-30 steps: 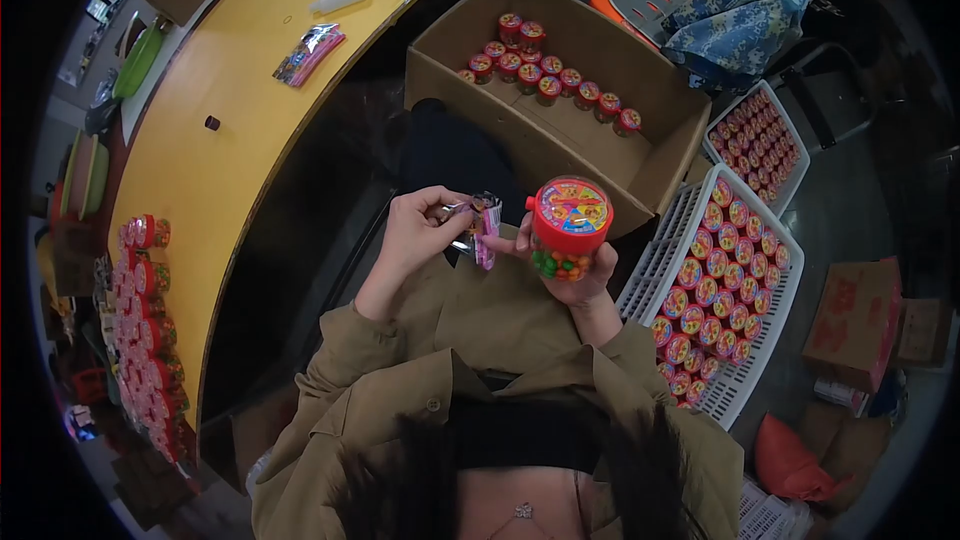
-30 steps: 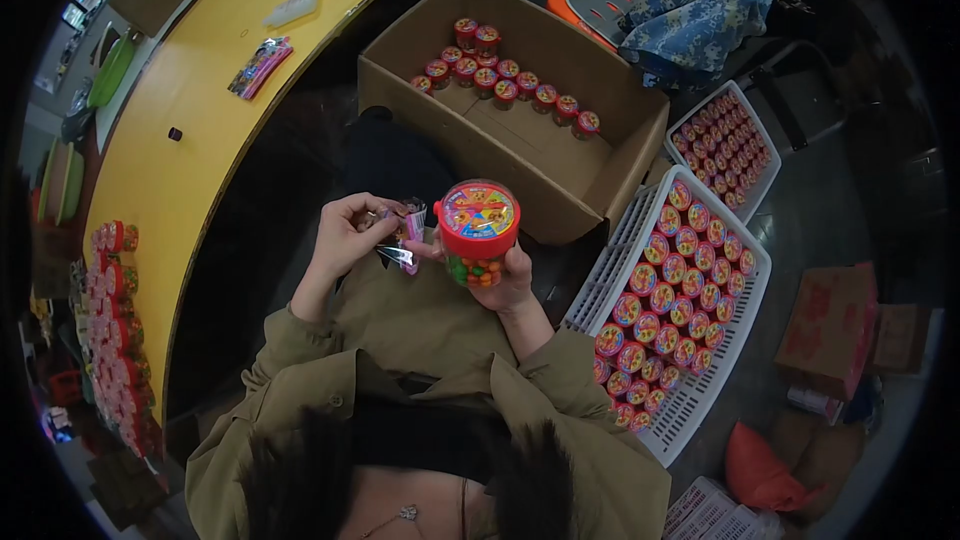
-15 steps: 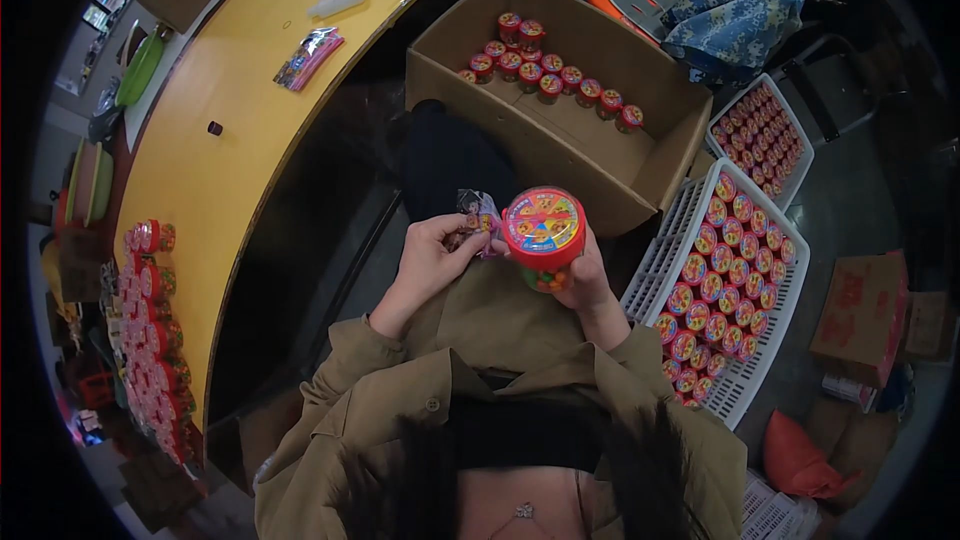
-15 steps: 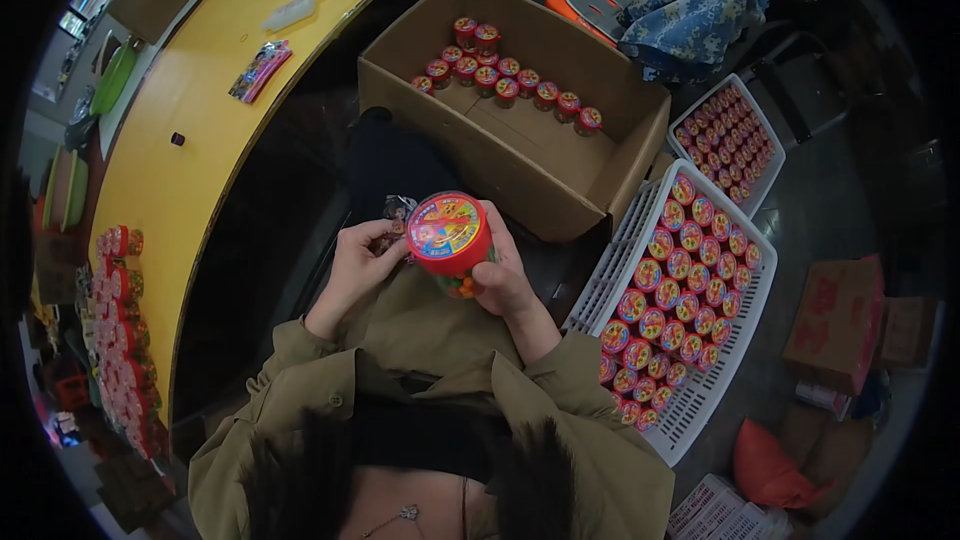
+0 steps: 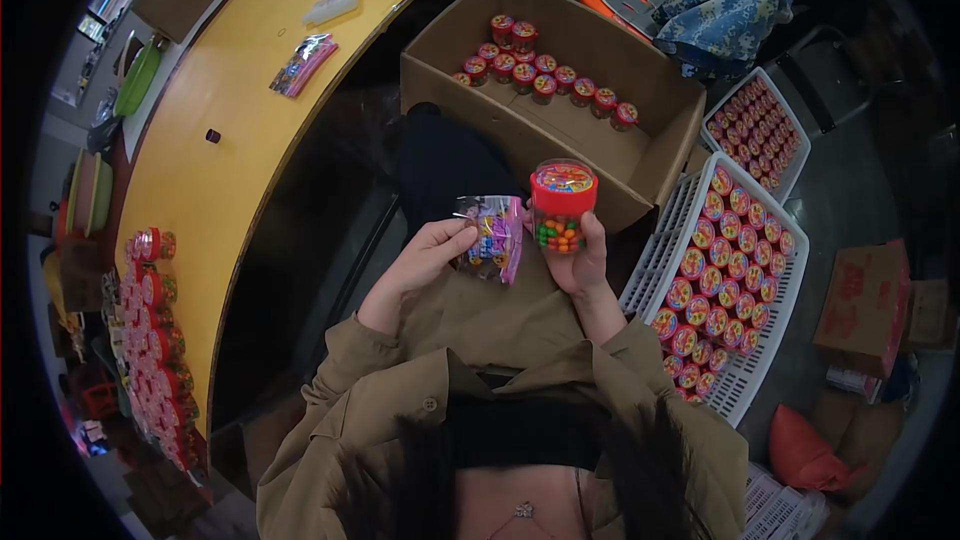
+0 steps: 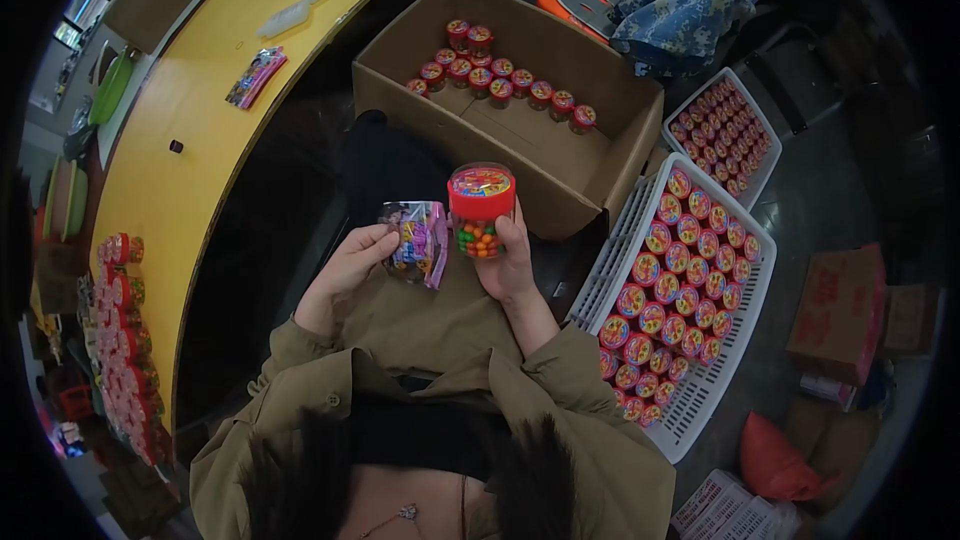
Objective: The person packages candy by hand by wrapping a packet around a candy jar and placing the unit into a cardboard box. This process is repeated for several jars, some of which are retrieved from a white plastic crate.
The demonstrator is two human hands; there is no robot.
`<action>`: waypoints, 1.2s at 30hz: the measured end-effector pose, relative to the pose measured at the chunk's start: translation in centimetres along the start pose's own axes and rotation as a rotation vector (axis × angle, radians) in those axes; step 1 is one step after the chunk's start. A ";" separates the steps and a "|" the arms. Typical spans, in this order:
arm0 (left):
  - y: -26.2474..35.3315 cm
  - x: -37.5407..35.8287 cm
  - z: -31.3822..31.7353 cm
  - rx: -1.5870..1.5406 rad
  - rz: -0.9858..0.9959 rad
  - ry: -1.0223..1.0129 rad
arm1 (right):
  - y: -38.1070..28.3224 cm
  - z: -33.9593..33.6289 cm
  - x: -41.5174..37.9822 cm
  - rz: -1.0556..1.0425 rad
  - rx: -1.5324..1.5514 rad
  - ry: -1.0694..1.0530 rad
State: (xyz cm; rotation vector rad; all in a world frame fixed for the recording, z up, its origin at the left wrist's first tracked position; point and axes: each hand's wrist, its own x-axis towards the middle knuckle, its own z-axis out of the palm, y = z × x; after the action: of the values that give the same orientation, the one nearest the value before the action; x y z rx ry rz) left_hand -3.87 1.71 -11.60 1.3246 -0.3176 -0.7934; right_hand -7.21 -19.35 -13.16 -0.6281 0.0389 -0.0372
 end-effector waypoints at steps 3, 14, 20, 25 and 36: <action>1.4 -0.3 0.9 -0.243 0.003 0.142 | 0.0 -0.9 0.4 0.098 0.128 -0.013; 4.1 -0.3 1.1 -0.342 0.044 0.114 | -3.7 -0.7 -0.6 0.130 -0.280 -0.285; 7.0 -0.6 2.4 -0.477 0.093 0.046 | -4.4 -0.4 -0.9 0.224 -0.422 -0.326; 6.5 0.0 2.3 -0.186 0.048 0.162 | -4.4 -0.5 -1.2 0.240 -0.428 -0.324; 4.4 0.5 0.9 0.242 0.097 0.107 | -3.7 -2.0 -1.3 0.218 -0.188 -0.218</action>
State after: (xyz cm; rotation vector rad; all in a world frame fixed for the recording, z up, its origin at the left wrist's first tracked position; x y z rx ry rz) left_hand -2.65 0.86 -7.32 1.5602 -0.3983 -0.6135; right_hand -8.65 -23.49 -12.52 -0.8096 -0.1012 0.2481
